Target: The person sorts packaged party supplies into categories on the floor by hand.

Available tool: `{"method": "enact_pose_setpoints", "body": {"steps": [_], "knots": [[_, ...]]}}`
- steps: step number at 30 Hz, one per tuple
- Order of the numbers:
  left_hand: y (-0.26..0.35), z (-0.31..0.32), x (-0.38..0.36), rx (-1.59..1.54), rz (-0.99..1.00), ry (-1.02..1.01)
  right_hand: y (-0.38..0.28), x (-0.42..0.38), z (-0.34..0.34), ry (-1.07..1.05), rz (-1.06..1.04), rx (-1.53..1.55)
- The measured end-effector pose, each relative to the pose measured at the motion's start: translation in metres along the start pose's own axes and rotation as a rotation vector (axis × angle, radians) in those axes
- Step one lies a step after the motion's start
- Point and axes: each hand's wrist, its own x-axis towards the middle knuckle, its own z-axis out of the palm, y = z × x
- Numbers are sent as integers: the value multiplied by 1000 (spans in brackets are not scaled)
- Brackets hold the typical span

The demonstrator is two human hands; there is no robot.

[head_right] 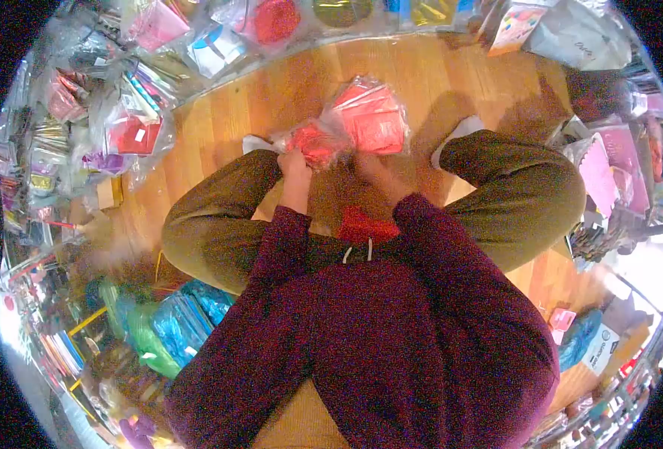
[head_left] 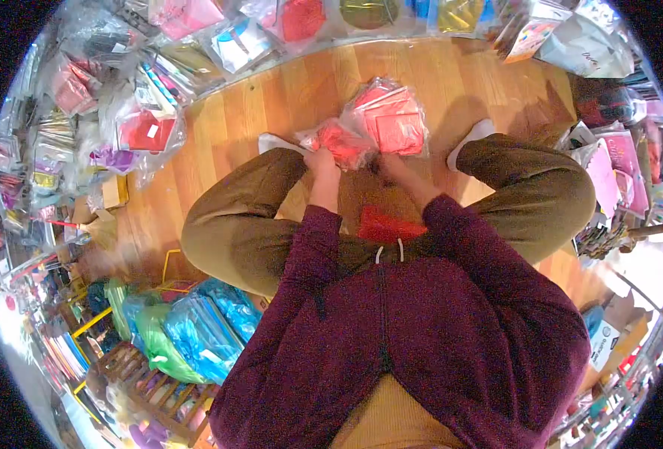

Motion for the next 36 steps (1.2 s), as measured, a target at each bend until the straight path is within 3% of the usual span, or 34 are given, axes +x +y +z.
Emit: {"method": "enact_pose_setpoints", "body": {"steps": [1,3,4,6,7,9,11,12,13,14,15,16,18,20,22,23,25,26,29,30,31,33,36], "knots": [[2,3,4,45,-3,72,4,12,26,7,-1,-6],[-14,-6,23,64,38,-6,6,27,72,1130,261,176],[-23,-15,30,93,76,-84,24,-5,33,1117,265,178],[-24,-23,35,229,0,-92,-18,-22,-58,96,109,172],[-17,-18,34,350,-60,-112,-6,-15,-58,104,108,170],[5,-8,11,400,-10,-107,20,-4,-58,494,133,248],[10,-6,6,452,27,-90,38,-7,-71,519,230,285],[10,-12,7,394,4,-187,42,-12,-73,530,334,330],[8,-17,7,334,-18,-282,44,-12,-76,522,337,332],[4,-17,7,334,-20,-279,46,-10,-82,685,347,431],[16,-6,-9,279,-1,-208,47,-9,-90,852,353,530],[23,-1,-18,226,18,-136,36,-12,-100,849,352,531],[5,-12,-3,211,8,-126,1,-6,-118,1073,203,446],[4,-14,-6,195,-1,-113,-29,-1,-126,1080,-69,293],[22,-3,-30,186,61,-286,-54,7,-116,921,-319,119],[10,-11,-18,187,68,-280,-54,13,-106,922,-326,124],[-27,-34,18,322,208,-238,-50,33,-71,468,-364,-291],[-6,-25,-2,353,187,-273,-43,33,-65,472,-373,-288],[-45,-50,32,366,245,-215,-25,25,-61,473,-431,-466],[-7,-27,-8,552,120,-105,-22,20,-66,467,-382,-507],[-10,-31,-8,556,110,-98,-20,14,-66,460,-326,-545],[-17,-31,0,309,122,-270,-9,9,-65,513,-279,-533],[5,-13,-21,317,180,-284,13,6,-61,633,-189,-506]]}}
